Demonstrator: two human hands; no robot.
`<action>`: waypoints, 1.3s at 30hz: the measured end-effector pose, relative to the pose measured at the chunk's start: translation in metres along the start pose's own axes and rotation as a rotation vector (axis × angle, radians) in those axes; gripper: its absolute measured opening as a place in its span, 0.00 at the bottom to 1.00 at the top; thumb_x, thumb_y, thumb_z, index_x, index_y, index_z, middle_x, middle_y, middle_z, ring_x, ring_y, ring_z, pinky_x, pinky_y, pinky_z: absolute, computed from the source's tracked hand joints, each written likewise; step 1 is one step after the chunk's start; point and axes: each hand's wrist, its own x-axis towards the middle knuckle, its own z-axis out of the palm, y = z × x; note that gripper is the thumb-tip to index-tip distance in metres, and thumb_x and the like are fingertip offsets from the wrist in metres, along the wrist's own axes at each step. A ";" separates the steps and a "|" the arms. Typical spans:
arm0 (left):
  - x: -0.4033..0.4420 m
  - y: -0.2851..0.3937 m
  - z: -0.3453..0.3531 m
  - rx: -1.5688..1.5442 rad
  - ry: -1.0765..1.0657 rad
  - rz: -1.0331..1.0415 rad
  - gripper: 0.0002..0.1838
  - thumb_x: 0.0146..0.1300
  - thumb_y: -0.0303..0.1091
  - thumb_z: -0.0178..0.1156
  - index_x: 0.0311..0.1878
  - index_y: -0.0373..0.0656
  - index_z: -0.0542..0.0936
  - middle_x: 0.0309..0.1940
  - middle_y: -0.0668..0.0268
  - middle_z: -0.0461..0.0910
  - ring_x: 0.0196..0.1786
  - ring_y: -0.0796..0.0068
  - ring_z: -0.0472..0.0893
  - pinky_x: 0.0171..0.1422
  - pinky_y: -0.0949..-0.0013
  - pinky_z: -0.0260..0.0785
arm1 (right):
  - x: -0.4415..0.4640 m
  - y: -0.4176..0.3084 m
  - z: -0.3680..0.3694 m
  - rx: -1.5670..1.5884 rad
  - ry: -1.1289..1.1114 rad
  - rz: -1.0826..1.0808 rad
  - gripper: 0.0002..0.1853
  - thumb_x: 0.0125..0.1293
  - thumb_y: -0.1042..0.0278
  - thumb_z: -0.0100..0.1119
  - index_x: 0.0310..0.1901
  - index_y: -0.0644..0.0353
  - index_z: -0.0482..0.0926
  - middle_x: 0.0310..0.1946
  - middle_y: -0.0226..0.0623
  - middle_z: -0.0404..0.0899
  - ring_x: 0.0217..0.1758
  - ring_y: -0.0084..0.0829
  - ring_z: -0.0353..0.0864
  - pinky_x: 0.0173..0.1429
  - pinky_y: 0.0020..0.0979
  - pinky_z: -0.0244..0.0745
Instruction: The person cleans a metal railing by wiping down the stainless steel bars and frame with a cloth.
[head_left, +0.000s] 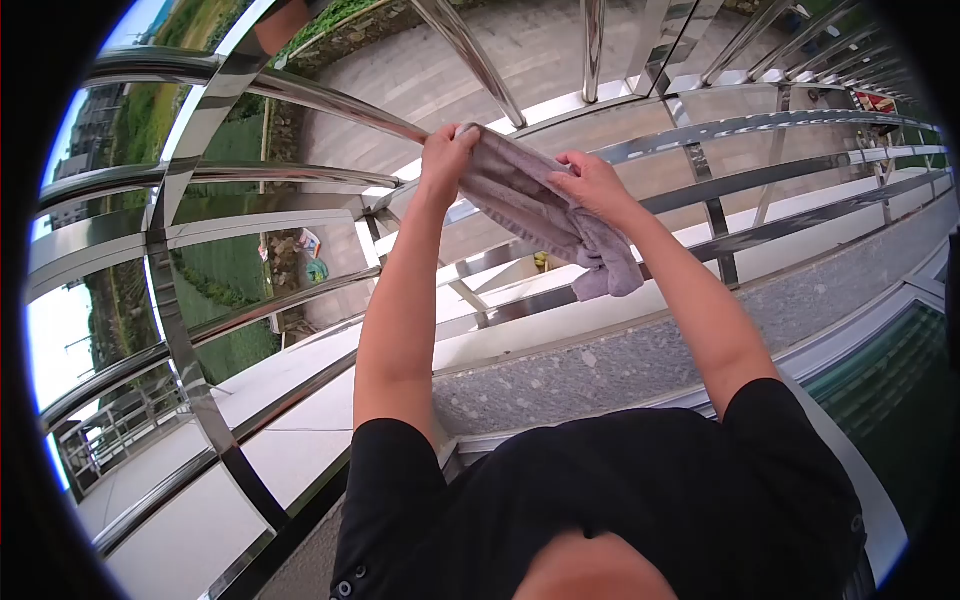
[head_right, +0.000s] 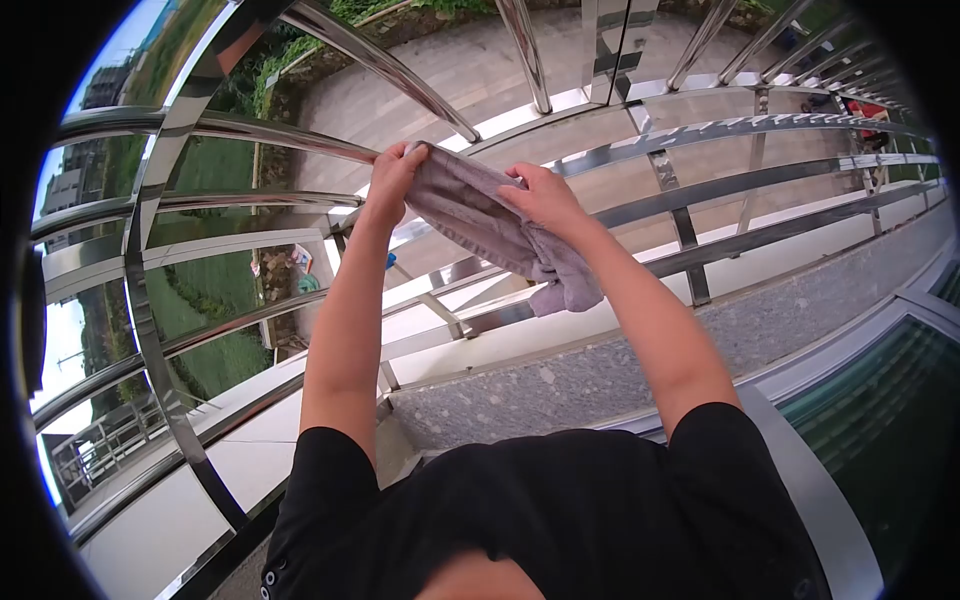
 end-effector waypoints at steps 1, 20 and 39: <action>0.009 -0.004 0.004 -0.045 0.091 0.019 0.11 0.54 0.32 0.65 0.40 0.39 0.80 0.29 0.72 0.77 0.32 0.80 0.71 0.39 0.78 0.64 | 0.007 0.005 0.008 -0.022 0.026 0.039 0.19 0.62 0.51 0.60 0.38 0.62 0.81 0.29 0.44 0.81 0.34 0.38 0.81 0.41 0.36 0.73; 0.081 0.012 0.042 0.962 0.243 -0.003 0.20 0.53 0.47 0.64 0.41 0.40 0.85 0.42 0.50 0.83 0.49 0.52 0.82 0.52 0.57 0.75 | 0.092 0.000 0.037 -0.075 0.141 0.365 0.20 0.58 0.51 0.60 0.32 0.65 0.84 0.29 0.47 0.83 0.36 0.41 0.83 0.43 0.39 0.75; 0.057 -0.001 0.039 0.919 0.232 0.152 0.15 0.51 0.47 0.65 0.40 0.54 0.86 0.35 0.56 0.85 0.43 0.55 0.84 0.48 0.57 0.75 | 0.054 0.012 -0.019 -0.559 0.226 -0.021 0.16 0.64 0.46 0.58 0.34 0.50 0.83 0.32 0.41 0.83 0.38 0.47 0.83 0.38 0.45 0.77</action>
